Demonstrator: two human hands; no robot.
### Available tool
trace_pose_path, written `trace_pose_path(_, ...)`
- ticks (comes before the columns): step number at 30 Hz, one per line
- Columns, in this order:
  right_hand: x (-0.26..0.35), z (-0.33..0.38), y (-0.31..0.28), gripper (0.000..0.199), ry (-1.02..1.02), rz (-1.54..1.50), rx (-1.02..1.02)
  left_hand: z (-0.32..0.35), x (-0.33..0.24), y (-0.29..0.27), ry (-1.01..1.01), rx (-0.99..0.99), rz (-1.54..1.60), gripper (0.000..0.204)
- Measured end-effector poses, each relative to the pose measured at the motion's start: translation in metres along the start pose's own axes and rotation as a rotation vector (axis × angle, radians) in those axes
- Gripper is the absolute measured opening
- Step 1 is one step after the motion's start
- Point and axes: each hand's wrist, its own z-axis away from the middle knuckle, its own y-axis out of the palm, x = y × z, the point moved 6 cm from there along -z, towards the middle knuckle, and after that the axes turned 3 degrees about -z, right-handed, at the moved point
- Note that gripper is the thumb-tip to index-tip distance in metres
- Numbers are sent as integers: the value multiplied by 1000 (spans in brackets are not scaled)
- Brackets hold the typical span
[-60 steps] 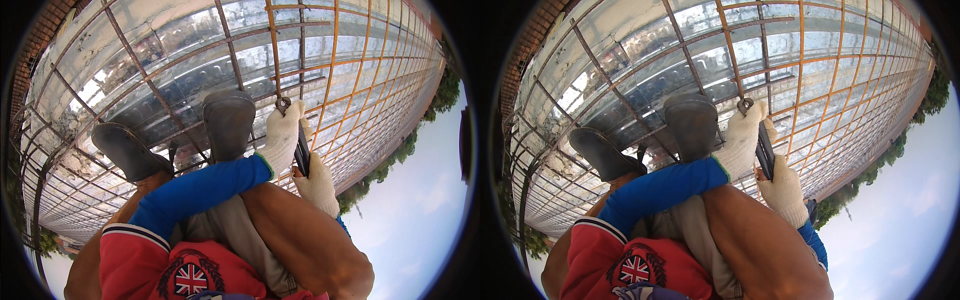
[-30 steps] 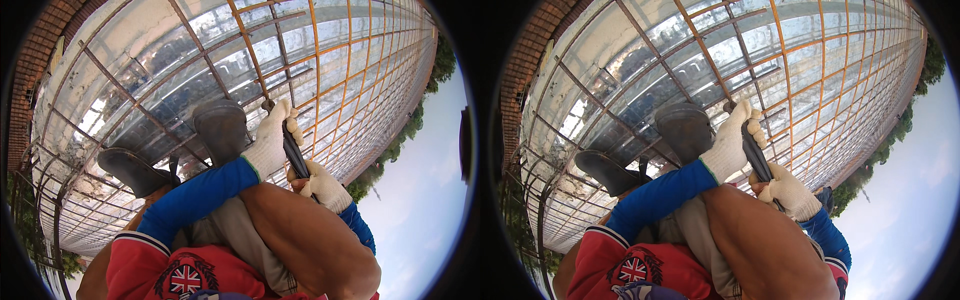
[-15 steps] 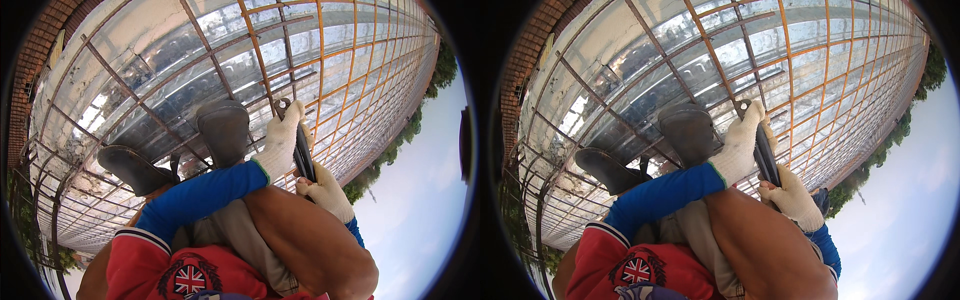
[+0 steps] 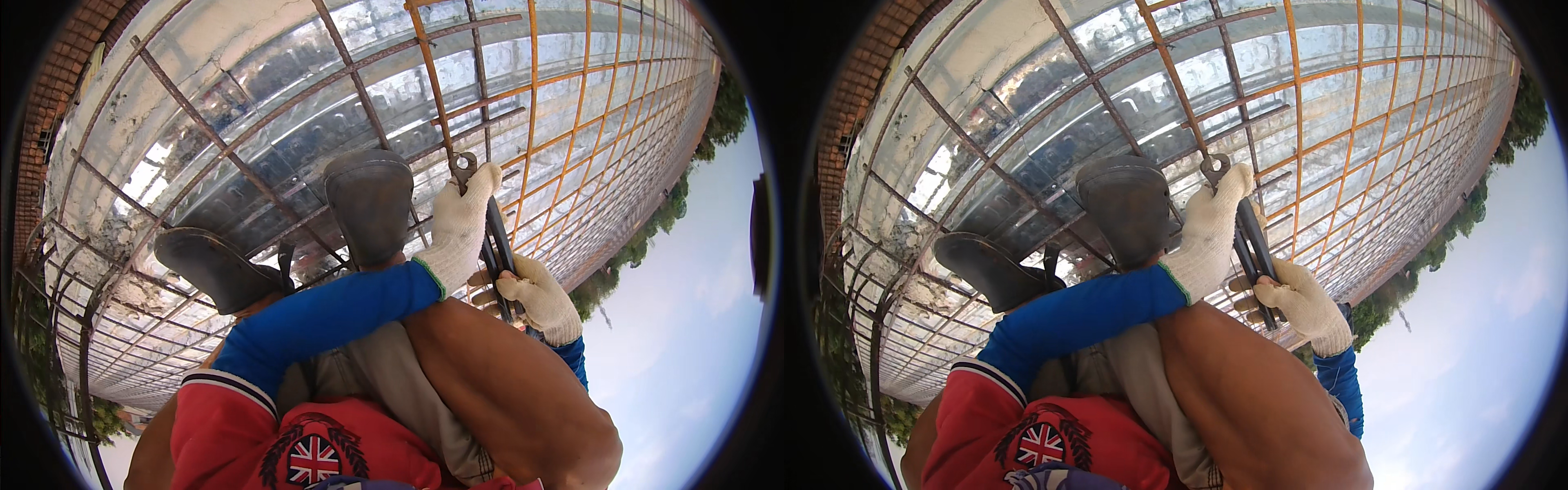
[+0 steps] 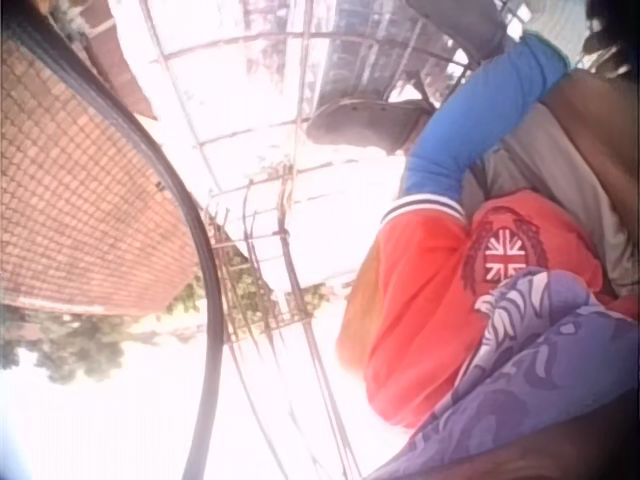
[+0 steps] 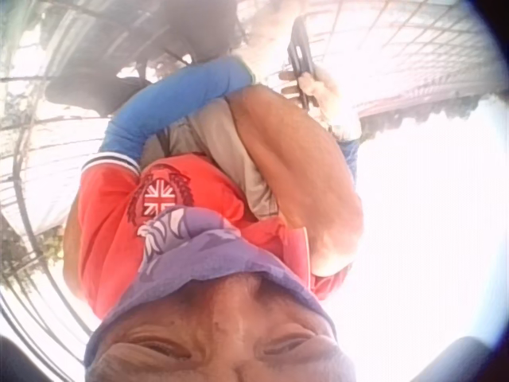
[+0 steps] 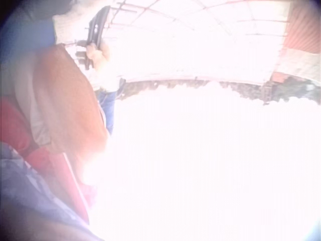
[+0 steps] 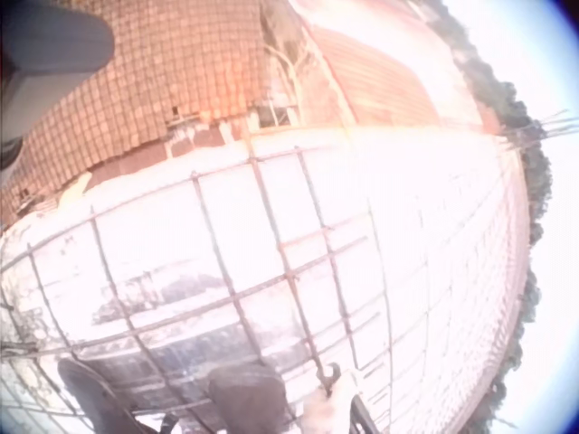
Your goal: The person uses pliers to twist and secure wire ties at intersections of a metal grid frame. They repeatedly position the pliers, grip the wire, and twist it to fasten the grid sections together.
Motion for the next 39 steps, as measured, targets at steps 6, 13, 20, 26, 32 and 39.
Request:
trace_pose_path(6,11,9,-5,47,-68,136,-95,3,-4,-1,3,-38,-35,54)
trace_pose_path(13,32,11,-24,55,-28,237,-49,3,2,1,-90,57,8,61)
trace_pose_path(20,49,12,-19,54,-15,268,-9,6,3,-1,-161,-24,-63,69)
trace_pose_path(26,44,13,-19,52,7,294,-38,2,9,3,-107,-38,-50,68)
trace_pose_path(32,45,18,-10,49,61,224,-42,0,11,3,-129,-51,-53,69)
trace_pose_path(39,45,21,7,38,92,270,-53,-11,23,-1,-190,-24,6,65)
